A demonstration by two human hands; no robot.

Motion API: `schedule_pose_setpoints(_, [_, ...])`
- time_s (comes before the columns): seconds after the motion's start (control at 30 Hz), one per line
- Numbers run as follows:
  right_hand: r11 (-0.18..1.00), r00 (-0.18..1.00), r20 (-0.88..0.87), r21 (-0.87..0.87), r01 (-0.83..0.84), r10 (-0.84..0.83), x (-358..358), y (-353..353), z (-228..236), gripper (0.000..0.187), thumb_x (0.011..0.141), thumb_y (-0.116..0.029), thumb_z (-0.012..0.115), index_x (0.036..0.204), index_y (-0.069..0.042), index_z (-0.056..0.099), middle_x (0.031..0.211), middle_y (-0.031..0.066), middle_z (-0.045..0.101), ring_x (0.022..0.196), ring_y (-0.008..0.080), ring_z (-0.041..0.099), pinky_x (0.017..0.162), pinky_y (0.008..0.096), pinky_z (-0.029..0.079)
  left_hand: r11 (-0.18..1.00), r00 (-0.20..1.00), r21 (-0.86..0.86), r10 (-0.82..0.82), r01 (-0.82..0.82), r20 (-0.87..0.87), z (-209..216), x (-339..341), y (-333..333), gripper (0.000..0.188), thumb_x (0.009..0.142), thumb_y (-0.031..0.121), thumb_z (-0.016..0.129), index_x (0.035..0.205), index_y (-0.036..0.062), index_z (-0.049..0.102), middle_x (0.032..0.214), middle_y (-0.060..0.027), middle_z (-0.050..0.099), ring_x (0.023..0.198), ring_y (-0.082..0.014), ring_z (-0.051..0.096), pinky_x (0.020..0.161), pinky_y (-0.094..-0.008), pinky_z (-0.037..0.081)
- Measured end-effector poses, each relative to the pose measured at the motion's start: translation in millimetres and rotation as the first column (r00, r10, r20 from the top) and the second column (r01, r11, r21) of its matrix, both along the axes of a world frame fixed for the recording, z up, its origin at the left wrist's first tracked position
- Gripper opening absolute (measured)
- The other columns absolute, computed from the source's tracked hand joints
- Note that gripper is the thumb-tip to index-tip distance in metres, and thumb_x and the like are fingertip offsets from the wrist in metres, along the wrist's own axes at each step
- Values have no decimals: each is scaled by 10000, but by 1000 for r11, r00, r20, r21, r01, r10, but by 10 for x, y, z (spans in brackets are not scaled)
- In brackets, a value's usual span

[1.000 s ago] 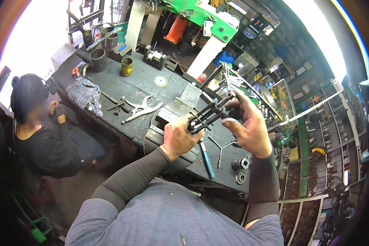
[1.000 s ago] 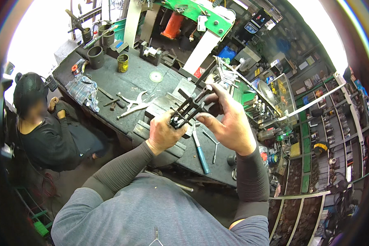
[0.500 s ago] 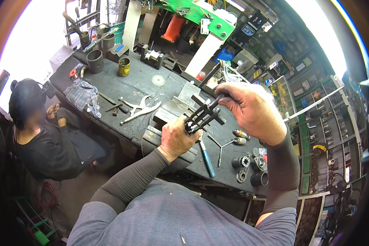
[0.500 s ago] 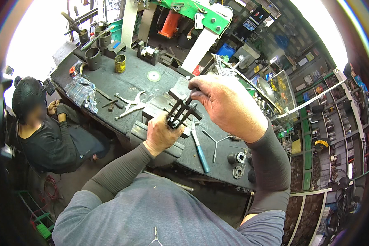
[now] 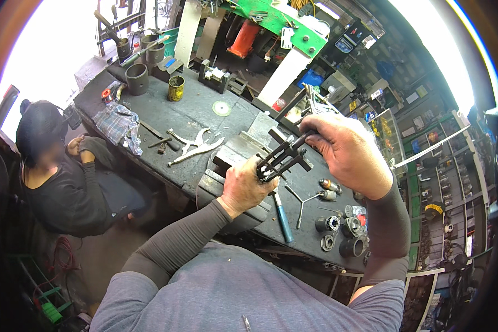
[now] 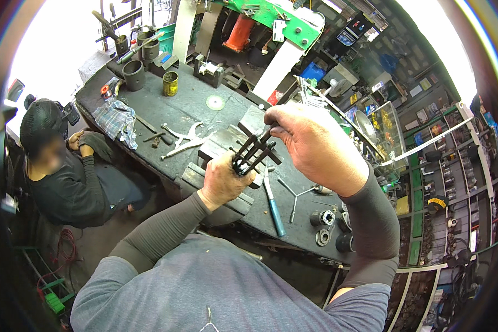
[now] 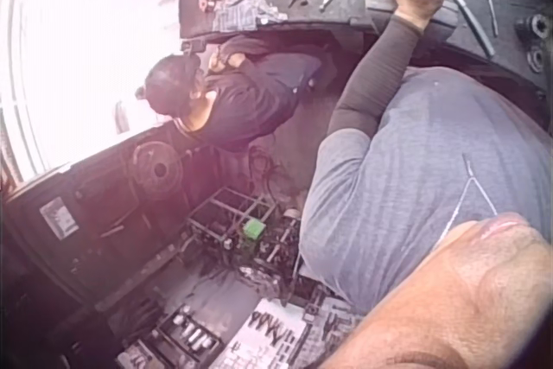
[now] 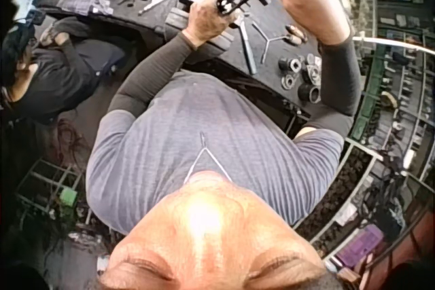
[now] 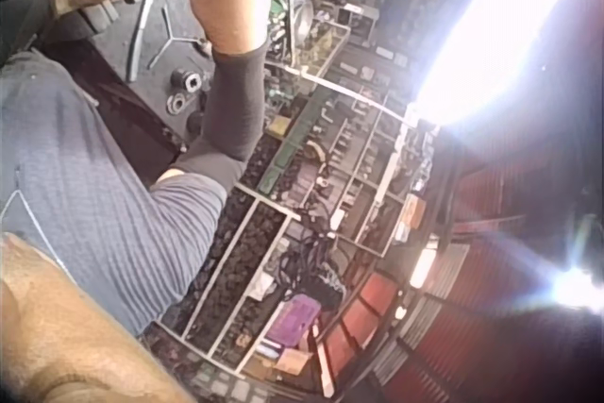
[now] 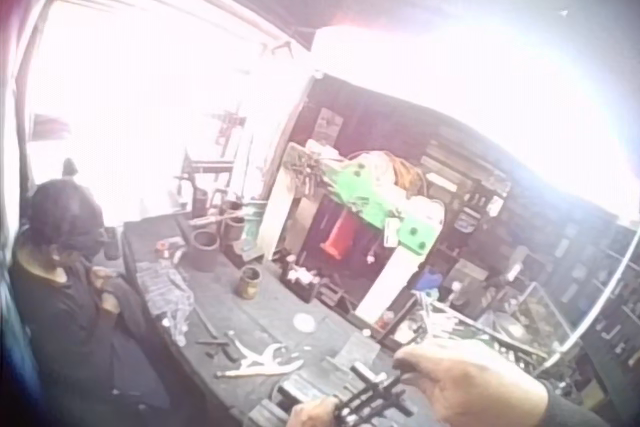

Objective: The person uses a bearing press tool to install a bearing onto a gear shaft. They tighten the press, use a hammer to tap the assembly, and then remove the bearing. The person repeats the process to install another bearing onto the shaft.

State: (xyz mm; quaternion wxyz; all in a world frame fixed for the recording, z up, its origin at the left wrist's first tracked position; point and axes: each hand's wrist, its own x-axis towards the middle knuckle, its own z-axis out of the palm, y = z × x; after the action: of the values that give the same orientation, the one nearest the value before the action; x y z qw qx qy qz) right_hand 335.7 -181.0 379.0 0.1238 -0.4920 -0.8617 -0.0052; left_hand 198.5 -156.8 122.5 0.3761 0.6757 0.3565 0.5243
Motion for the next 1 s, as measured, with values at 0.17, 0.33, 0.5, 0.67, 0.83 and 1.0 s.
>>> schedule_pose_setpoints(0.17, [998,999,37,61,-36,34,-15,-11,-40,149,987,-106,748,1112,-26,728,993,208,733,929,436,716,806,472,564,999,997,16,47,-46,-65,-43,-13,-9,435,836,355,913,1063,45,707,829,-139,759,777,-376,768,689,-463,608])
schedule_pose_setpoints(0.33, [996,963,255,14,84,-85,-47,5,57,187,1013,-164,702,997,16,659,975,250,716,918,431,714,783,487,562,997,997,0,74,-74,-31,-44,54,-12,346,807,294,920,945,45,723,796,-158,734,724,-377,729,677,-454,585])
schedule_pose_setpoints(0.5, [994,986,168,107,-14,-4,-65,58,32,278,982,-245,778,1021,21,708,911,243,724,875,432,728,760,497,567,999,997,22,41,-40,-59,-36,24,-3,428,831,349,923,1029,49,692,832,-161,757,784,-409,761,684,-485,595])
schedule_pose_setpoints(0.67, [993,986,124,-61,-104,111,7,98,164,286,966,-242,805,1026,28,734,867,226,723,851,436,729,756,489,580,997,997,58,61,-58,-55,-75,31,3,420,830,353,929,1004,48,698,812,-158,742,766,-396,747,684,-478,589])
schedule_pose_setpoints(0.83, [994,948,301,27,105,-108,-127,75,75,306,969,-292,812,983,-4,710,829,214,674,843,445,685,762,507,549,999,1000,29,28,-28,4,-178,81,42,410,829,361,933,946,44,700,795,-152,726,725,-382,728,670,-463,580])
schedule_pose_setpoints(1.0, [980,975,110,30,-198,194,34,115,59,331,982,-323,794,993,-11,682,887,205,679,894,436,689,778,503,546,999,1000,38,15,-15,17,-152,58,36,405,822,344,929,958,41,697,790,-154,720,728,-384,729,671,-470,577])
